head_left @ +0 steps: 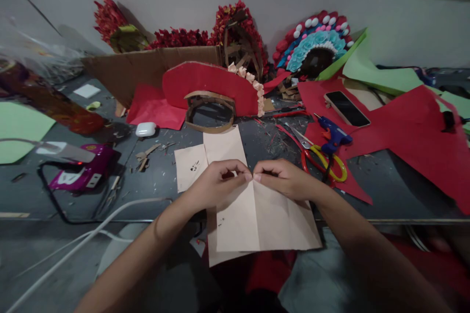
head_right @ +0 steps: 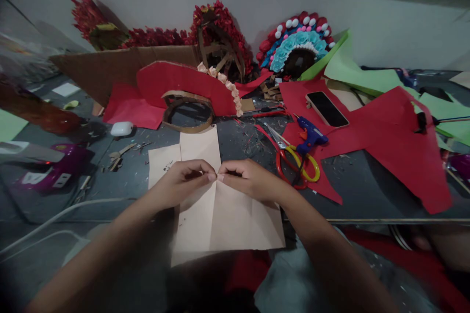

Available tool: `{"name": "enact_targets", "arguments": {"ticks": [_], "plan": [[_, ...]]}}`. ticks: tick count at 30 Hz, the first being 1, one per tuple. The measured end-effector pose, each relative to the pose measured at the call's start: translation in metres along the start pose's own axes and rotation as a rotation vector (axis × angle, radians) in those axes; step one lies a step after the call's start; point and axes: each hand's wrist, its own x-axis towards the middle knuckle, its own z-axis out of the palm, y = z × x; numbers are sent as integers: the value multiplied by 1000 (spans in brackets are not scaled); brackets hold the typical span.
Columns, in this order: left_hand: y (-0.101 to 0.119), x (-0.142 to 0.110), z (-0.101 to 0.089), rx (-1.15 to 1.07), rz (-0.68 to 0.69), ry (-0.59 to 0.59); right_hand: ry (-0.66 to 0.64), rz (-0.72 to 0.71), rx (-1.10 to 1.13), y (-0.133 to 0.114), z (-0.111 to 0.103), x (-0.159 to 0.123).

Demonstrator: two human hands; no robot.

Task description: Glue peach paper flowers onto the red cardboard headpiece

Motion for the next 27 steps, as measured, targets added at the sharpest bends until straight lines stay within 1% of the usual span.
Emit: {"name": "enact_targets", "arguments": {"ticks": [2, 4, 5, 8, 10, 13, 16, 19, 21, 24, 25, 27], "plan": [[-1, 0, -2, 16, 0, 21, 2, 24, 15, 1, -1, 0], [-3, 0, -6, 100, 19, 32, -18, 70, 0, 2, -2, 0], [-5, 1, -8, 172, 33, 46, -32, 102, -12, 2, -4, 0], [-11, 4, -15, 435, 72, 136, -78, 202, -34, 2, -7, -1], [-15, 6, -18, 568, 104, 198, -92, 238, -38, 2, -9, -1], [-18, 9, -19, 656, 155, 256, -59, 223, -96, 1, -9, -1], [-20, 11, -19, 682, 160, 285, -29, 173, -153, 1, -8, 1], [-20, 13, -25, 687, 113, 313, 5, 144, -207, 4, -12, 1], [-19, 13, -33, 682, 49, 386, 45, 159, -241, 7, -19, -1], [-15, 12, -49, 690, -65, 535, 115, 222, -227, 11, -34, -6], [-14, 11, -54, 699, -91, 569, 132, 236, -217, 13, -39, -7], [-14, 10, -66, 724, -127, 596, 155, 238, -205, 15, -46, -10]]}}
